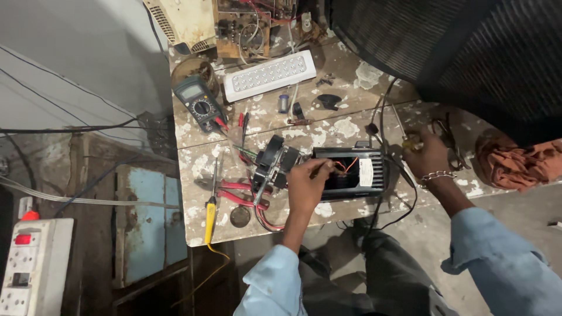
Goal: The person disassembles a black cylindrical appliance, removes the outer casing, and uses pliers and a knife to strip and adjust internal wires. The person manipulates the motor and wiring components on a cluttered workbench.
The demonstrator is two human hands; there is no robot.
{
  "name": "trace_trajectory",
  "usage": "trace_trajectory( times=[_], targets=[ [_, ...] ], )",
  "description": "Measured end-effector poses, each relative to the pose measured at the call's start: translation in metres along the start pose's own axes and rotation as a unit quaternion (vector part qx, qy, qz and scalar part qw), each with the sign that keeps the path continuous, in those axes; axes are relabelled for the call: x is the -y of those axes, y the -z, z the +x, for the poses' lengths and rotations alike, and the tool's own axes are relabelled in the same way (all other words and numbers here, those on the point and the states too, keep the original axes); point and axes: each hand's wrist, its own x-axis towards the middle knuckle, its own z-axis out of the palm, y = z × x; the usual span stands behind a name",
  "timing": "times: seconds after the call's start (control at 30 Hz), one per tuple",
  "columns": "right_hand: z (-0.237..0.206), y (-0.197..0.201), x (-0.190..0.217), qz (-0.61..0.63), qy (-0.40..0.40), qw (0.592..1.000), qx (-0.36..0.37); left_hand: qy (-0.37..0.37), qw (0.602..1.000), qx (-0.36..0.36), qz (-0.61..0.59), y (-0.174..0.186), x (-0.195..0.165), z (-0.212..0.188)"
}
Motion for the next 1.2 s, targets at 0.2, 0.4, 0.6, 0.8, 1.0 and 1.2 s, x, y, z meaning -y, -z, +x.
trace_trajectory(
  times=[0.2,0.4,0.6,0.8,1.0,1.2],
  targets=[
    [0.0,-0.02,-0.014,-0.04,0.06,0.995,-0.072,-0.061,0.995,-0.033,0.075,0.001,-0.016,-0.007],
    [0.001,-0.018,-0.027,-0.035,0.036,0.998,-0.047,0.023,0.997,-0.009,-0.067,0.01,-0.003,-0.007],
    [0.01,-0.017,-0.016,-0.027,-0.016,0.999,-0.034,0.049,0.996,-0.031,-0.07,0.018,0.004,-0.014],
    [0.021,0.004,0.071,0.05,0.183,0.972,-0.139,0.035,0.995,-0.071,-0.058,0.044,0.003,-0.02],
    [0.008,-0.002,0.185,0.155,0.29,0.944,-0.037,0.061,0.975,-0.109,-0.186,0.074,0.008,-0.028],
    [-0.023,-0.033,0.251,0.173,0.34,0.923,0.051,0.057,0.953,-0.182,-0.234,0.11,0.014,-0.042]
  ],
)
